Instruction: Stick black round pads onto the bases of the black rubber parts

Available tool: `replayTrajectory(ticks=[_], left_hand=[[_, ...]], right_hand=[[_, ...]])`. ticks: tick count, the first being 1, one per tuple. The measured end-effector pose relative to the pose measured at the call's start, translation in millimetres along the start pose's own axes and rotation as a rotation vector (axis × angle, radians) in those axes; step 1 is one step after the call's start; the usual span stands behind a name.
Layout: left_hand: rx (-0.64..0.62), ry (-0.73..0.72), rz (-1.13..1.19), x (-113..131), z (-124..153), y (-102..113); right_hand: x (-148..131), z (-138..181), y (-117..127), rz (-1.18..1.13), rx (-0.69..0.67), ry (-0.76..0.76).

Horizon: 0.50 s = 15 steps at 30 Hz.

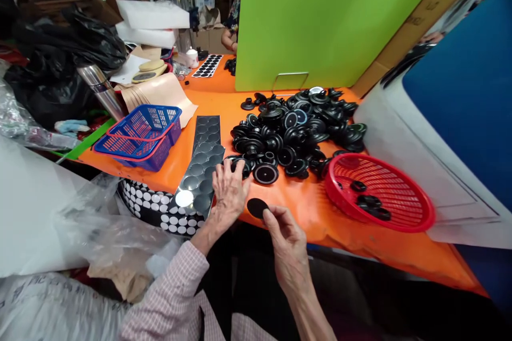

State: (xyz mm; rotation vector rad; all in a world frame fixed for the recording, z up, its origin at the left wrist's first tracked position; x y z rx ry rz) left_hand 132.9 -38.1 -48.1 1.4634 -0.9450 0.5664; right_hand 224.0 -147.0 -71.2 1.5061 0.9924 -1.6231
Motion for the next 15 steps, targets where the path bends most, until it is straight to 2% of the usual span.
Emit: replayTrajectory(ticks=[3,6,11,15], left_hand=[[0.053,-0.023,0.061,-11,-13,-3],[0.09,0.029,0.301,-29,-19,11],[-0.145,0.256,0.96,-46,-14,37],[-0.294,0.315,1.181,-41,3,44]], right_hand=[[5,1,11,-0.01,-0.009,-0.048],[9,-1,15,-0.051,-0.018,-0.062],[5,-23,-3,-0.091,-0.067,0.015],[-2,-44,-28,0.034,-0.128,0.129]])
Point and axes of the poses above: each hand's wrist, its own z-axis away from the middle knuckle, its own y-axis out of the back of the hand, x = y × z, the point moved 1 cm from there along -z, towards the middle knuckle, and after that the axes turned 5 degrees about -x, right-handed, at the moved point
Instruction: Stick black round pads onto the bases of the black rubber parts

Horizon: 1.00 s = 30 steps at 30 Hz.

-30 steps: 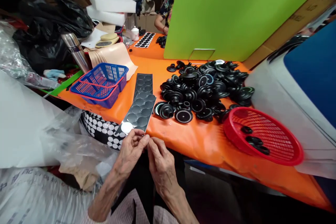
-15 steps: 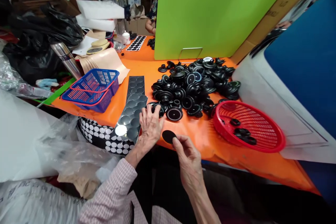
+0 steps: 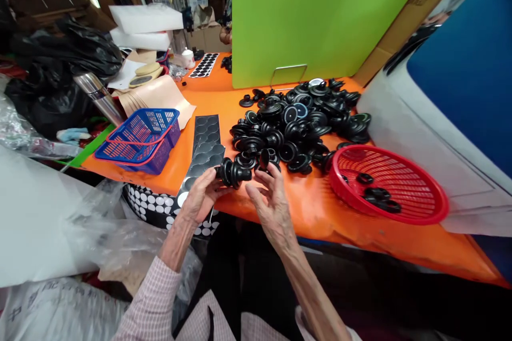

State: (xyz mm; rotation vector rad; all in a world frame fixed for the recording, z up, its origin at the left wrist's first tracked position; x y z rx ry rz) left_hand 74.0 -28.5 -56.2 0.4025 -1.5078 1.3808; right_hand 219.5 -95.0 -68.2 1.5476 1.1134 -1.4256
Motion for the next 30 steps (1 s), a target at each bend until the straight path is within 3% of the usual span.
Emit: replayTrajectory(ticks=[4,7,11,15,18,20,22,26,30], left_hand=[[-0.052,0.094,0.054,-4,19,-12],[-0.05,0.099,-0.003,-9,33,-20],[0.107,0.062,0.063,-19,47,-22],[0.129,0.167,0.224,-29,50,-25],[0.114,0.195,0.241,-33,50,-28],[0.079,0.189,0.2,-35,52,-30],[0.057,0.183,0.137,-36,55,-31],[0.081,0.167,0.029,-37,61,-31],[0.053,0.161,-0.008,-33,66,-31]], right_hand=[[-3,1,-16,0.096,-0.103,0.003],[3,13,-9,0.245,-0.024,0.047],[20,15,32,0.515,0.255,0.103],[25,-6,76,0.823,0.256,0.281],[11,-14,90,0.941,0.308,0.406],[-3,-9,91,0.87,0.345,0.394],[-15,4,86,0.68,0.301,0.301],[-29,35,64,0.374,0.066,0.086],[-31,54,45,0.239,-0.107,0.012]])
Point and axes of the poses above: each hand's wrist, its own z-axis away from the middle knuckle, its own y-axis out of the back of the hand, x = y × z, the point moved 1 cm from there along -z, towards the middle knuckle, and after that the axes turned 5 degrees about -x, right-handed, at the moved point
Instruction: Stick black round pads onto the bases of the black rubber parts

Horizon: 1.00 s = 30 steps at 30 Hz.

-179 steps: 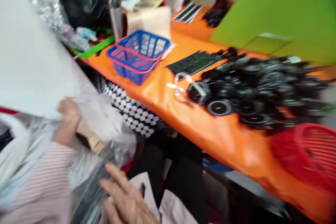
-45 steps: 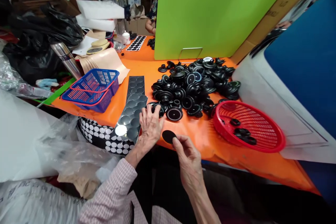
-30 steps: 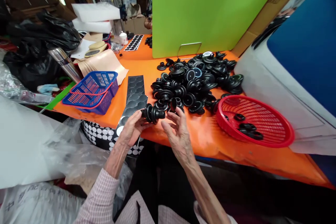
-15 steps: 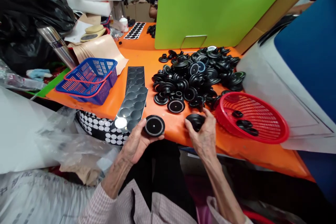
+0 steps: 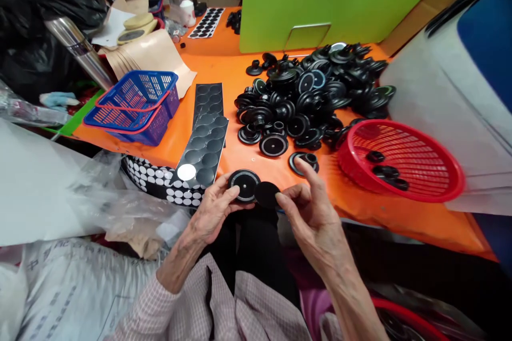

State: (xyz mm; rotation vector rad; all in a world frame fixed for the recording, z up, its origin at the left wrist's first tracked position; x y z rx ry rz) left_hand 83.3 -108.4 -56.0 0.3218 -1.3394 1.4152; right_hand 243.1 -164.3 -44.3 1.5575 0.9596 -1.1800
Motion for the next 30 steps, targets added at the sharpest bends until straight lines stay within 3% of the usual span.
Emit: replayTrajectory(ticks=[7,15,30], left_hand=[[0.008,0.041,0.019,2,11,5],[-0.021,0.084,0.012,-1,16,11],[-0.024,0.063,-0.007,-4,16,13]], right_hand=[[9,7,-15,-0.351,-0.09,-0.294],[16,9,-37,-0.36,0.095,-0.202],[19,15,-51,-0.314,0.124,-0.231]])
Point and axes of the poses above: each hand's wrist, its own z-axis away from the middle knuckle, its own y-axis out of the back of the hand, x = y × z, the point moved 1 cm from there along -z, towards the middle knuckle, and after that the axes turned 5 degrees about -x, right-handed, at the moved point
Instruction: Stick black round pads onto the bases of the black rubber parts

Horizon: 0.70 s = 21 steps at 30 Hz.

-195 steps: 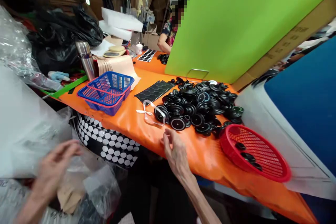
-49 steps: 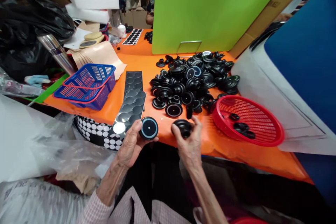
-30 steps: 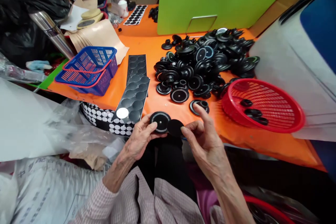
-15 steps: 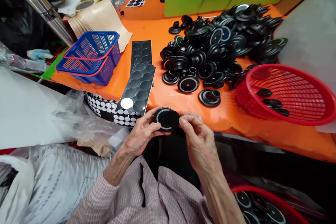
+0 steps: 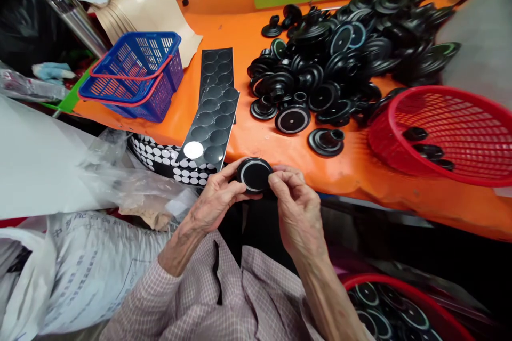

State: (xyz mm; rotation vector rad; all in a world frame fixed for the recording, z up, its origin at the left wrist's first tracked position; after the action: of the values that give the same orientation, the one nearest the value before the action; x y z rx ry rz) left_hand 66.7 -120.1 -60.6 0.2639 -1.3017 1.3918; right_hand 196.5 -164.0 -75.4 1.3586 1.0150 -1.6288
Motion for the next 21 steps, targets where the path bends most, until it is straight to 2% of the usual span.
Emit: replayTrajectory(ticks=[11,21], left_hand=[[-0.016,-0.009,-0.01,-6,-1,5],[0.096,-0.032,-0.021,-10,-2,6]], right_hand=[[4,1,-2,0.131,0.034,0.032],[9,5,-9,0.368,0.077,0.171]])
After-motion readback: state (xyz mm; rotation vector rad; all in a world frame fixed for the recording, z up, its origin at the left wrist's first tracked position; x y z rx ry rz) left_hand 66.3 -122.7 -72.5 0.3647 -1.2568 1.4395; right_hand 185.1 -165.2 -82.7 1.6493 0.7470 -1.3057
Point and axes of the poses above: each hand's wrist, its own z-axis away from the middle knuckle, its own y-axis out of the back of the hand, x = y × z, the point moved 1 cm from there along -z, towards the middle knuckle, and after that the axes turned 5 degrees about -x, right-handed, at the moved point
